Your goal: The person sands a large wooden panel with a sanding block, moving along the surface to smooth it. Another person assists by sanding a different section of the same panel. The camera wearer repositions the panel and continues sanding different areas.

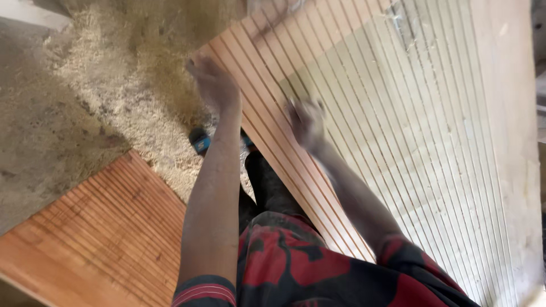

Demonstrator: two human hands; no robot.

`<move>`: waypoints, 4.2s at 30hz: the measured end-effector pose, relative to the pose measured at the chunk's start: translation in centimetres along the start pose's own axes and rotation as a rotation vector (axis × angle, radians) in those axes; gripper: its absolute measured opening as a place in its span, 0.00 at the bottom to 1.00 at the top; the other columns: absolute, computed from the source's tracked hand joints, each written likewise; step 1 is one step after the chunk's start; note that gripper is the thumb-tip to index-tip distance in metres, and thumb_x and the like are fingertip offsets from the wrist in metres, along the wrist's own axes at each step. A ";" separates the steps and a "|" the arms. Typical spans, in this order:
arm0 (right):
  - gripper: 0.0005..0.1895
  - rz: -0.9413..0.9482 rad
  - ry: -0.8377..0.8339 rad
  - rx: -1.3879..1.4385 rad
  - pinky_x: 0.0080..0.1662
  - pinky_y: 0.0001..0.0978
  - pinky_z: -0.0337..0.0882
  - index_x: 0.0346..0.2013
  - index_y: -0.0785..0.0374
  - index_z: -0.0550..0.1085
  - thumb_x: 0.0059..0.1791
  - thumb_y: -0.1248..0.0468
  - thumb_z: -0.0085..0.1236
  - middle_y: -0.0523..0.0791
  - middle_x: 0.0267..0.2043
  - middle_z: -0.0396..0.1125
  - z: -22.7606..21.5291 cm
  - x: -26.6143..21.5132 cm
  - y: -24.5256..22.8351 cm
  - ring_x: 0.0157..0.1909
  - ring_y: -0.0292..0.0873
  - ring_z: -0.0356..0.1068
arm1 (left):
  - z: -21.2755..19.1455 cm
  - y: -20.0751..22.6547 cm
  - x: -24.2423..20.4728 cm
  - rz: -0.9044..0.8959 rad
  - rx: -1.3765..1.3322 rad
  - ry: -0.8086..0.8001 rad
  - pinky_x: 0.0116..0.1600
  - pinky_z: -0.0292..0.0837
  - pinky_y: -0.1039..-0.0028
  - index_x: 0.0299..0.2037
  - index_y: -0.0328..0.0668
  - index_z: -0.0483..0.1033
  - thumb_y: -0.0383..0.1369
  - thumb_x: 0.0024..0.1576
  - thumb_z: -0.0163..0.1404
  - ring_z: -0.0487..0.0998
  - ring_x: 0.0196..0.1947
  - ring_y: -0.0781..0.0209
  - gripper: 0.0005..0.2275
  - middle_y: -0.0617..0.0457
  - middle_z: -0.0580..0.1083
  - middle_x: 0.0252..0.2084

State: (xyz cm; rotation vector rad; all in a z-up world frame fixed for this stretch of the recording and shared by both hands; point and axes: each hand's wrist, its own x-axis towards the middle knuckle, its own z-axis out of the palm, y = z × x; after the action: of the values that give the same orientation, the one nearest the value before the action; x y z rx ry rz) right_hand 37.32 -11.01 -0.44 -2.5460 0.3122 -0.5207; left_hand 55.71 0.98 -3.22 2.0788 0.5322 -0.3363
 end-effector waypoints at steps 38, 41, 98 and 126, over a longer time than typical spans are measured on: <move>0.05 -0.009 -0.201 -0.034 0.35 0.44 0.59 0.28 0.64 0.72 0.45 0.73 0.61 0.45 0.22 0.60 -8.3 -6.3 -0.9 0.26 0.48 0.61 | 0.4 1.1 0.1 -0.156 0.194 0.118 0.35 0.80 0.61 0.62 0.40 0.60 0.56 0.63 0.20 0.84 0.35 0.52 0.31 0.44 0.79 0.40; 0.13 0.017 -0.239 -0.067 0.37 0.45 0.60 0.24 0.61 0.69 0.48 0.74 0.63 0.45 0.21 0.58 -6.0 -4.5 0.0 0.27 0.48 0.61 | 0.7 1.7 0.2 -0.176 0.208 0.081 0.36 0.80 0.61 0.61 0.42 0.61 0.56 0.62 0.20 0.85 0.35 0.52 0.30 0.44 0.79 0.39; 0.02 -0.002 -0.116 -0.137 0.44 0.42 0.59 0.39 0.59 0.77 0.52 0.67 0.63 0.42 0.28 0.68 2.1 7.5 -0.5 0.37 0.45 0.67 | 0.8 1.5 0.1 -0.168 0.309 0.110 0.41 0.82 0.59 0.57 0.38 0.62 0.53 0.63 0.19 0.84 0.39 0.46 0.29 0.42 0.78 0.42; 0.03 0.025 -0.121 0.018 0.46 0.42 0.58 0.39 0.58 0.76 0.56 0.63 0.59 0.41 0.31 0.68 1.2 10.5 -0.4 0.37 0.45 0.65 | 1.2 0.4 0.9 -0.113 0.152 0.155 0.35 0.81 0.62 0.58 0.33 0.62 0.54 0.63 0.21 0.86 0.33 0.53 0.30 0.44 0.80 0.37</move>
State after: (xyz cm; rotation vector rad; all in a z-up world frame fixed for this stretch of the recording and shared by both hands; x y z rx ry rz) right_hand 47.32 -13.49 2.02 -2.5393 0.2941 -0.3569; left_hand 56.63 -0.06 -3.93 2.2388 0.7387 -0.2905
